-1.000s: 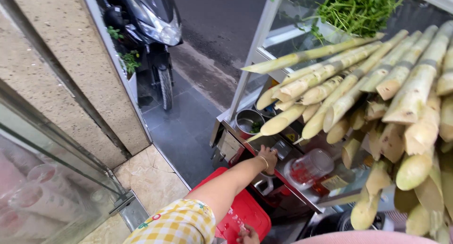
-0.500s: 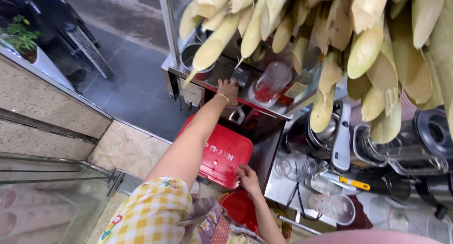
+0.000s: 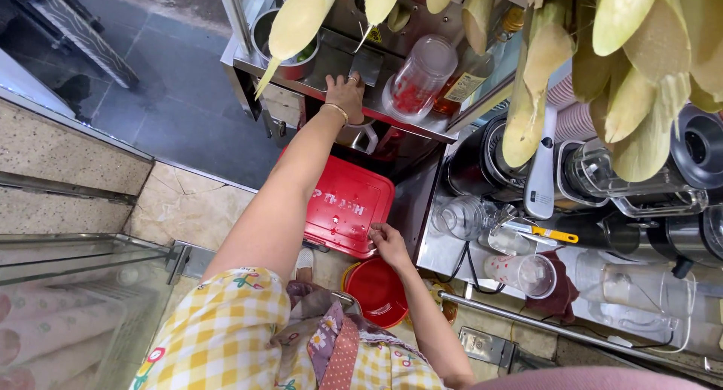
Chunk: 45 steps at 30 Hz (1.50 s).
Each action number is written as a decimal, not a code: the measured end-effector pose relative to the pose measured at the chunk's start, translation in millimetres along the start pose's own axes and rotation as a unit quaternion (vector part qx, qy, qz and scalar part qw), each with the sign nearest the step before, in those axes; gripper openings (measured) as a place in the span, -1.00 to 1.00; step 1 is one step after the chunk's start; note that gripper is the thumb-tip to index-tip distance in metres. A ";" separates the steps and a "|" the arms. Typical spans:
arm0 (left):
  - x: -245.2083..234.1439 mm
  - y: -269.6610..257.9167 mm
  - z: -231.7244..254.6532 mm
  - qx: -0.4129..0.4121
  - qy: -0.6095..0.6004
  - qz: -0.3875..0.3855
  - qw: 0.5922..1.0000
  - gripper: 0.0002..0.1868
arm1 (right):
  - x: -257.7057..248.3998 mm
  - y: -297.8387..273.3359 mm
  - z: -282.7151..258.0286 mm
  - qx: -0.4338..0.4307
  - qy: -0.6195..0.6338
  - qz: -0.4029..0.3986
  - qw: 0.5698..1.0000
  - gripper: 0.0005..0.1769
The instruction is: The person selects sugarcane stalks from a hanging bundle and feeds them into a manual press, then adds ice and lime to a cup, pours pressed juice from a pitcher, tops the drink with fruit garnish, and seals it in a small plastic bag for a customer.
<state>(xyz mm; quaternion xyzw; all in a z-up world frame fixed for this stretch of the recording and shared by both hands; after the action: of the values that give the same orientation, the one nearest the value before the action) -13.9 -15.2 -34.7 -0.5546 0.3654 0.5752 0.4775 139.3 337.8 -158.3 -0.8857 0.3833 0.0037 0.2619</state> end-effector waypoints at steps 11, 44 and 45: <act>55.7 30.4 -14.4 -0.119 -0.317 0.075 0.938 -0.42 | -12.0 126.4 -65.5 -0.157 -0.168 0.133 0.964 -0.44; 8.6 -2.0 -4.5 -0.193 -0.942 -0.106 0.254 0.10 | 21.1 305.6 -34.8 -0.020 0.240 0.090 0.966 -0.80; 10.0 -1.2 -4.7 -0.187 -0.943 -0.105 0.255 0.12 | 19.7 308.2 -31.0 -0.028 0.248 0.085 0.965 -0.77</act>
<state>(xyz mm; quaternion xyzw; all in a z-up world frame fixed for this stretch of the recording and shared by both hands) -10.7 -17.9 -45.0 0.2733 -0.5231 0.6874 0.4232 -62.7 134.7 -277.8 -0.8301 0.5098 -0.1833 0.1319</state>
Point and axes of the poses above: each hand's wrist, its own y-axis towards the middle knuckle, its own x-axis out of the palm, z = x × y, the point moved 2 cm from there along y, towards the middle knuckle, and after that the axes turned 1 degree about y, right-handed, at the moved point
